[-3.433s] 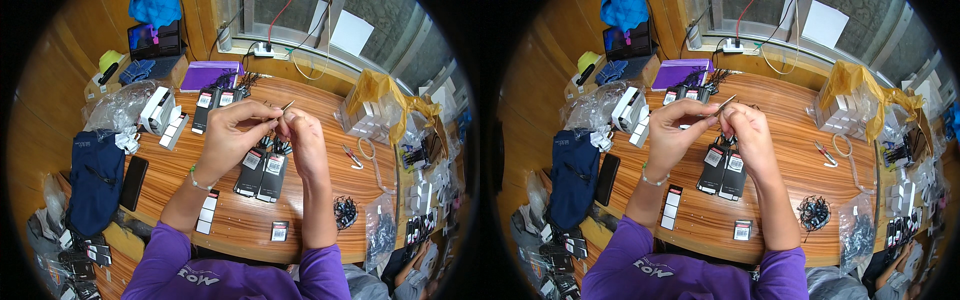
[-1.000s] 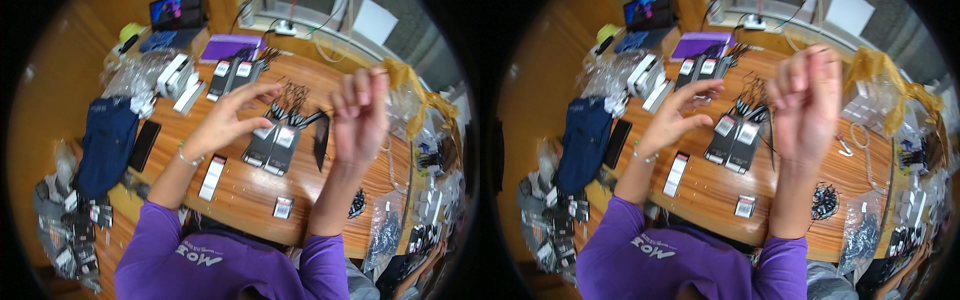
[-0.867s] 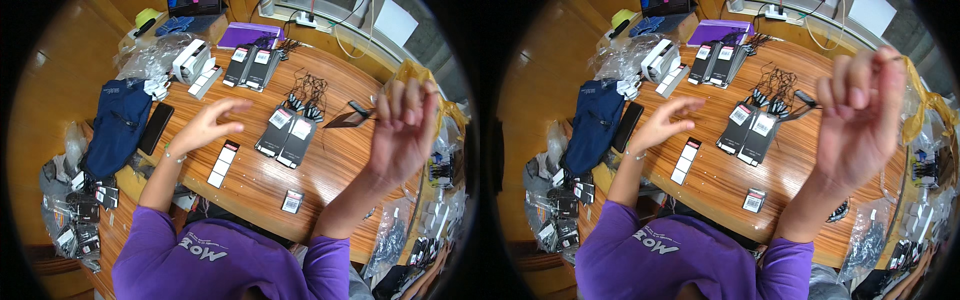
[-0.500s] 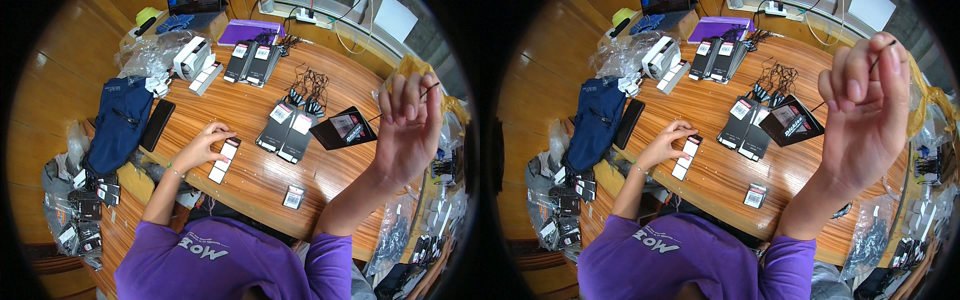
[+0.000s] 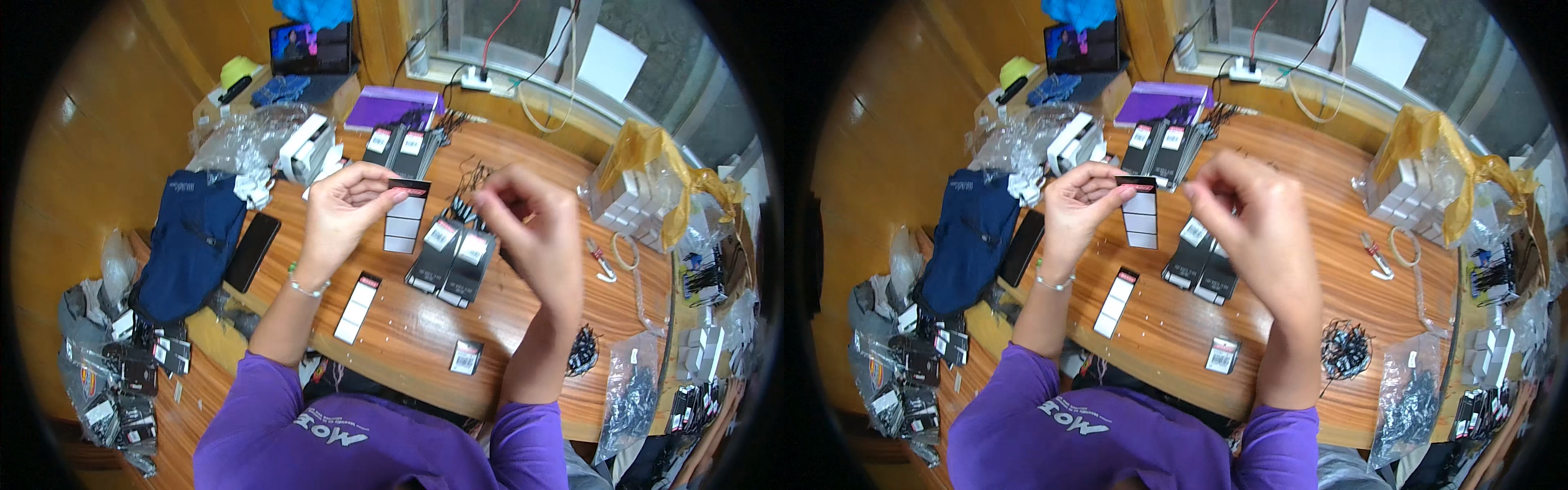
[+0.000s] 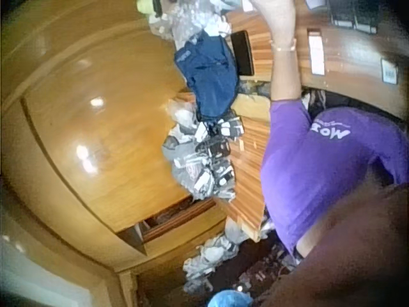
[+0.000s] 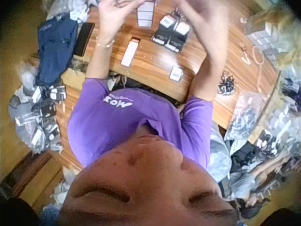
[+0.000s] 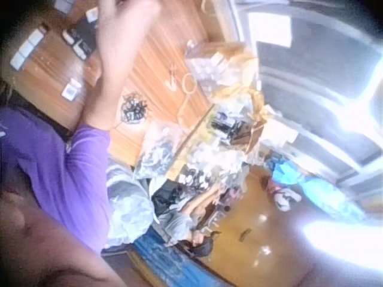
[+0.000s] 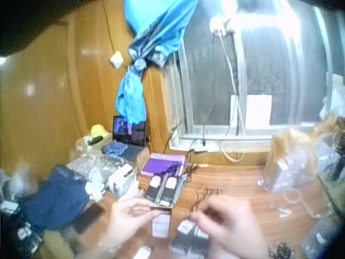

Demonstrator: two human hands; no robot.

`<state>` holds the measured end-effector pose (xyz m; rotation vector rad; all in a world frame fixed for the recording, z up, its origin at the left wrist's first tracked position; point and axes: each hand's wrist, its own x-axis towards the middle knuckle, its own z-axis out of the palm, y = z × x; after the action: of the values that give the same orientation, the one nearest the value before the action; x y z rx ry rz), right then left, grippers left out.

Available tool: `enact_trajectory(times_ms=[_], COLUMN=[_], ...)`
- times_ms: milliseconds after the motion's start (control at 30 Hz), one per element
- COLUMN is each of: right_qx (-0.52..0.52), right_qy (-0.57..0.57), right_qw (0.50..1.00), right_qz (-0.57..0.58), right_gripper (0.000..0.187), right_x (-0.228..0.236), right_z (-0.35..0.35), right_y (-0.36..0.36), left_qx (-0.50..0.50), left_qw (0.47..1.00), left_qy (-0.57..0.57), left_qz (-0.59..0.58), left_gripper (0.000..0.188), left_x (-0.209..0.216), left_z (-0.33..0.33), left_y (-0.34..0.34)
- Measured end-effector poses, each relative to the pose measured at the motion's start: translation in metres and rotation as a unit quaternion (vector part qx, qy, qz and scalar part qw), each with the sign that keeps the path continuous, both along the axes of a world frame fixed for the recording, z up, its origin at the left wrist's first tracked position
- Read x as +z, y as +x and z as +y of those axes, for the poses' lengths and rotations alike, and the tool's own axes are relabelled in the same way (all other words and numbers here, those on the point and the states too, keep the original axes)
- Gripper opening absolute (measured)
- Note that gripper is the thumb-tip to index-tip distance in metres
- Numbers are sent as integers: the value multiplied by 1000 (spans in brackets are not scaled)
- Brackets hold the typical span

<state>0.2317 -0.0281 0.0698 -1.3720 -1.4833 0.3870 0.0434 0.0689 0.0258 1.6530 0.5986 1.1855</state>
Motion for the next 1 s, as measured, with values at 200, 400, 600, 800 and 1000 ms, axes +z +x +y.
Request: enact_trajectory(times_ms=[200, 400, 600, 800, 1000], right_qx=[-43, -64, -69, -66, -13], right_qy=[61, 84, 85, 53, 80], right_qw=[996, 994, 994, 996, 976], right_qz=[-56, -22, -1, 41, 203], right_gripper=[10, 10, 10, 9, 9], right_x=[0, -5, -5, -2, -6], right_z=[7, 12, 12, 9, 18], right_y=[-3, 4, 8, 0, -4], left_qx=[19, 5, -17, -36, -63], left_qw=[997, 997, 997, 987, 983], left_qy=[68, 78, 70, 151, 171], left_qz=[-30, 12, 17, 44, 25], left_gripper=[11, 14, 16, 12, 14], left_x=[20, 27, 29, 37, 49], left_z=[-3, -14, -15, -12, -6], left_y=[43, 54, 60, 50, 42])
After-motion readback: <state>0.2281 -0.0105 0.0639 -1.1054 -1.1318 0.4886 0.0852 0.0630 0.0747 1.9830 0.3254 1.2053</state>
